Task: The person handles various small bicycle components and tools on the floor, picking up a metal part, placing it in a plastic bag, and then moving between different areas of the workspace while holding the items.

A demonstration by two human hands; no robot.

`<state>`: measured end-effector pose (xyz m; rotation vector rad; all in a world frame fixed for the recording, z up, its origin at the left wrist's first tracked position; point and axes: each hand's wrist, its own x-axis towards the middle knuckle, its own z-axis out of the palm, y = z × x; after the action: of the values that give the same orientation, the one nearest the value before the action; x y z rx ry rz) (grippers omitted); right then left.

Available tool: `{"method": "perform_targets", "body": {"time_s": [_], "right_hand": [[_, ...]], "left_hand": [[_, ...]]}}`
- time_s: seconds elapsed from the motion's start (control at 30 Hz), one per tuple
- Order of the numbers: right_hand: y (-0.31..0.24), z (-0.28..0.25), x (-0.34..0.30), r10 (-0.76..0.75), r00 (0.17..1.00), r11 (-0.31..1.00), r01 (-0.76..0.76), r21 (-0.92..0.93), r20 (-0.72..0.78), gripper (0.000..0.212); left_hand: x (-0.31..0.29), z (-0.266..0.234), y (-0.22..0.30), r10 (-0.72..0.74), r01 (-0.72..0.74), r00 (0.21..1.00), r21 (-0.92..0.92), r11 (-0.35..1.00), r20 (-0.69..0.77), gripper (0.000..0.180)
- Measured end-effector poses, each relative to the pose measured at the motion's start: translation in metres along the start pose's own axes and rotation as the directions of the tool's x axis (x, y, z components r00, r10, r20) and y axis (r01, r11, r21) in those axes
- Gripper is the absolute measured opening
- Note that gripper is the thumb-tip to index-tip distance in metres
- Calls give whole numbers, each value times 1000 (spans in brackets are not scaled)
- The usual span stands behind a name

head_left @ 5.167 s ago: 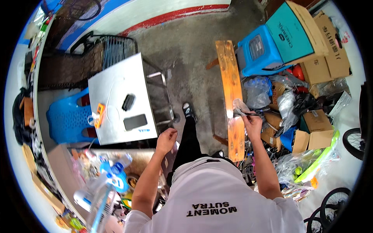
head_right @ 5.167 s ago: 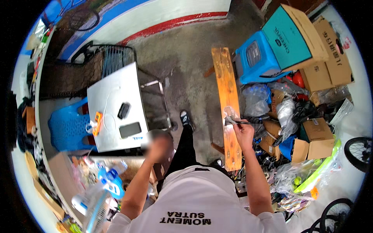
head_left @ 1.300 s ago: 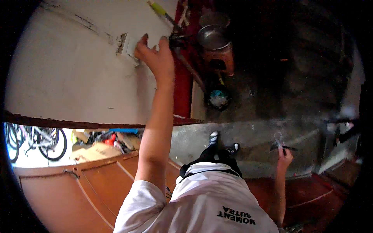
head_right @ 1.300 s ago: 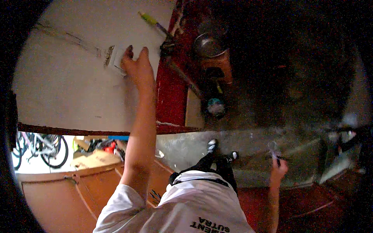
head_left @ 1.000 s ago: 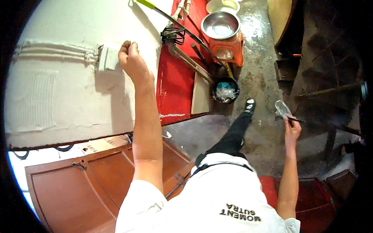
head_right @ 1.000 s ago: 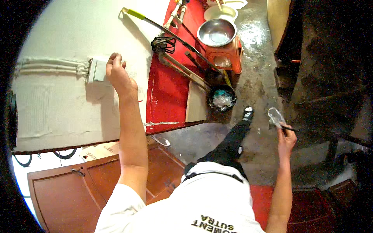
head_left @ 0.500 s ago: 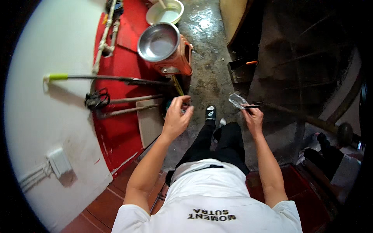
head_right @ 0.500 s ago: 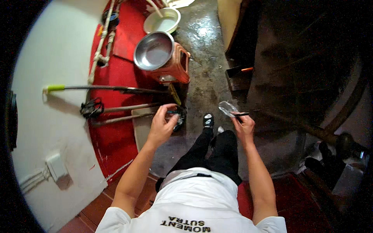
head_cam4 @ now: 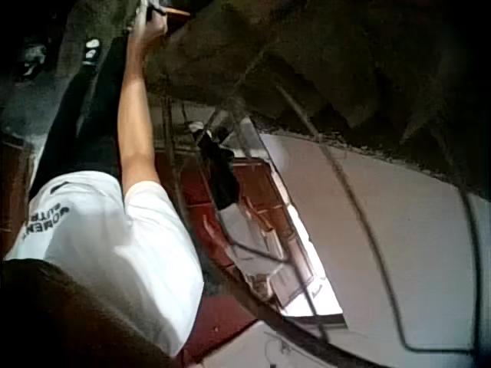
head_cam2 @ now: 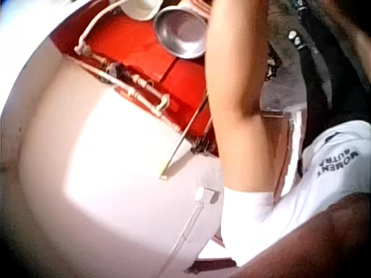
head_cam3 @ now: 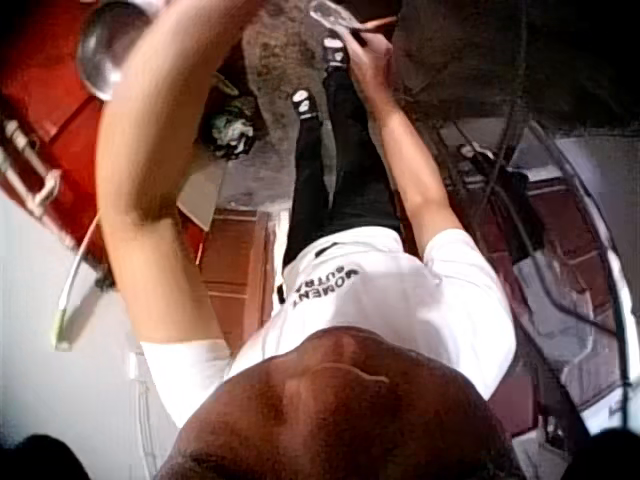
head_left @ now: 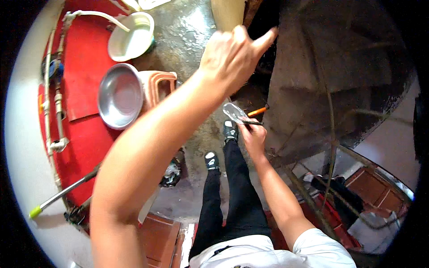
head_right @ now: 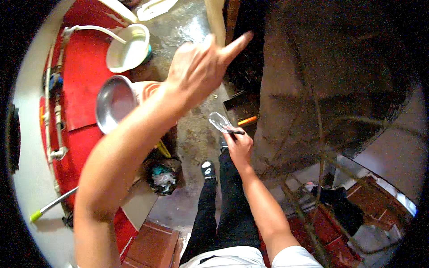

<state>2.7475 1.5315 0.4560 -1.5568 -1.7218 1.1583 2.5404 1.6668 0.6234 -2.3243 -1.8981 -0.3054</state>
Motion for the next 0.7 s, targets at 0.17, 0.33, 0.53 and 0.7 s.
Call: {"method": "perform_targets", "body": {"time_s": [0.17, 0.33, 0.53, 0.7], "right_hand": [[24, 14, 58, 89, 995, 993, -85, 85, -42, 21], [44, 28, 81, 48, 997, 989, -56, -136, -59, 25], [87, 58, 128, 113, 993, 959, -105, -263, 16, 37], [131, 88, 176, 129, 990, 911, -100, -401, 47, 39]], "left_hand": [[81, 48, -27, -17, 0, 995, 160, 987, 99, 35], [64, 67, -68, 80, -39, 975, 193, 980, -207, 23], [3, 113, -141, -119, 181, 915, 130, 975, -384, 65], [-8, 116, -180, -105, 173, 814, 65, 983, -572, 37]]}}
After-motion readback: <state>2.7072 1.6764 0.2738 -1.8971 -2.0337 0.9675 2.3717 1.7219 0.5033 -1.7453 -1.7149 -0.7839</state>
